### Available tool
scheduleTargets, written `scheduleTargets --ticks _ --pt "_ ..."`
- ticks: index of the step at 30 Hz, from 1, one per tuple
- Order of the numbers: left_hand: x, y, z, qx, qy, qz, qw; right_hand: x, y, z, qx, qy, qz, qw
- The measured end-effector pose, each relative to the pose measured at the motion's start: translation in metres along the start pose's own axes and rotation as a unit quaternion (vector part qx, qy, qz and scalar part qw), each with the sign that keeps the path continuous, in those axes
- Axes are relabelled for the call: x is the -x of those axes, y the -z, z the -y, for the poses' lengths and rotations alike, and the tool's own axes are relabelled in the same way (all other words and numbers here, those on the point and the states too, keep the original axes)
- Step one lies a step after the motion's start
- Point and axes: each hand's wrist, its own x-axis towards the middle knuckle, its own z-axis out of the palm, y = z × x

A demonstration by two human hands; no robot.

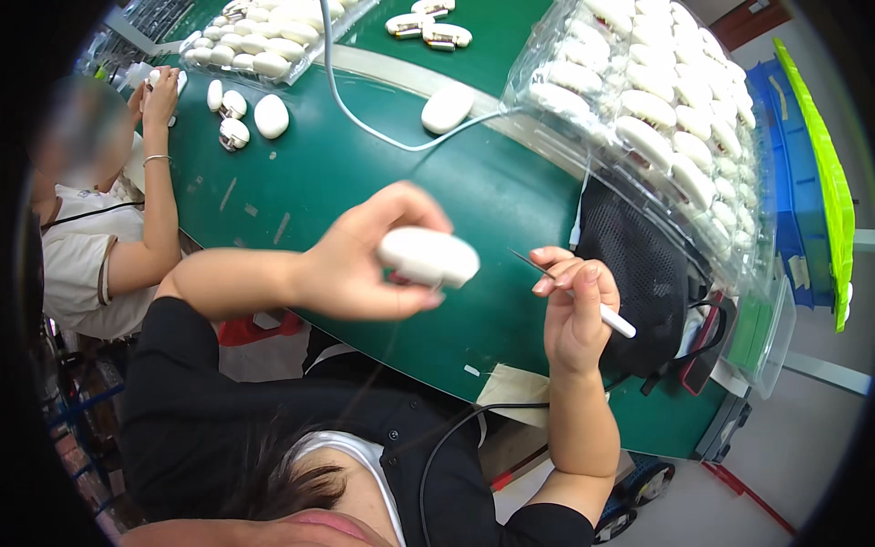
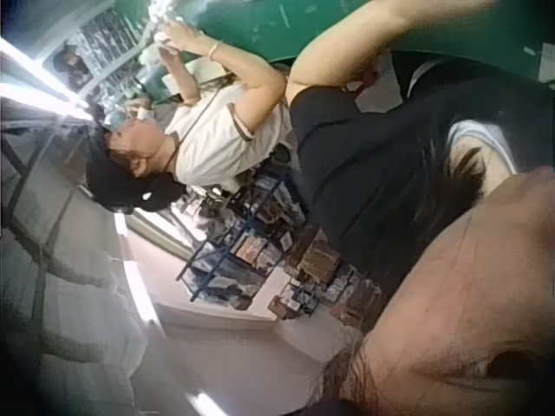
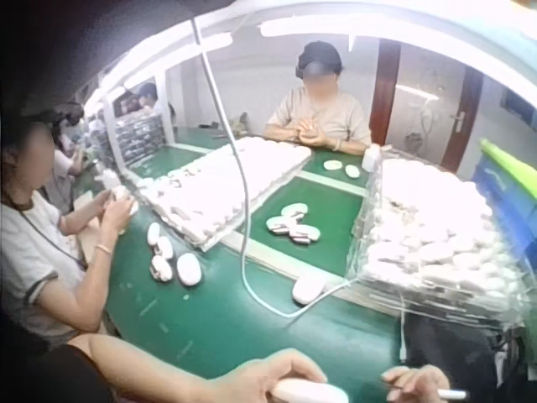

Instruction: The person shifts a clear tray of components and picks up parts from the table. The person then fits and adjusts the internal electronics inside plastic device casings using a pointed hand tool.

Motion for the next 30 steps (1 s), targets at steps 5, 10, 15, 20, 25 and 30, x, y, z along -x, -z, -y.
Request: scheduleTargets --ticks 5,10,15,20,25,30 --pt "0.041 0.068 -0.016 -0.085 -0.067 -0.242 0.964 0.003 0.002 0.004 -0.005 -0.012 -0.019 1.0" --pt "0.014 0.142 0.019 -0.469 -0.031 -0.351 0.81 0.004 -0.005 0.005 0.002 -0.032 -0.002 0.999" --pt "-0.033 0.147 0.052 -0.687 0.006 -0.274 0.673 0.002 -0.004 -0.001 0.017 -0.019 0.002 1.0" --pt "-0.037 0.156 0.063 -0.695 0.029 -0.26 0.67 0.002 -0.009 0.005 0.057 -0.02 0.014 0.998" --pt "0.0 0.091 -0.025 -0.512 -0.275 -0.313 0.751 0.005 -0.004 0.006 0.064 0.018 0.016 0.998" --pt "-0.121 0.017 -0.106 -0.408 -0.36 -0.091 0.834 0.01 -0.003 0.015 0.048 -0.007 0.009 0.999"
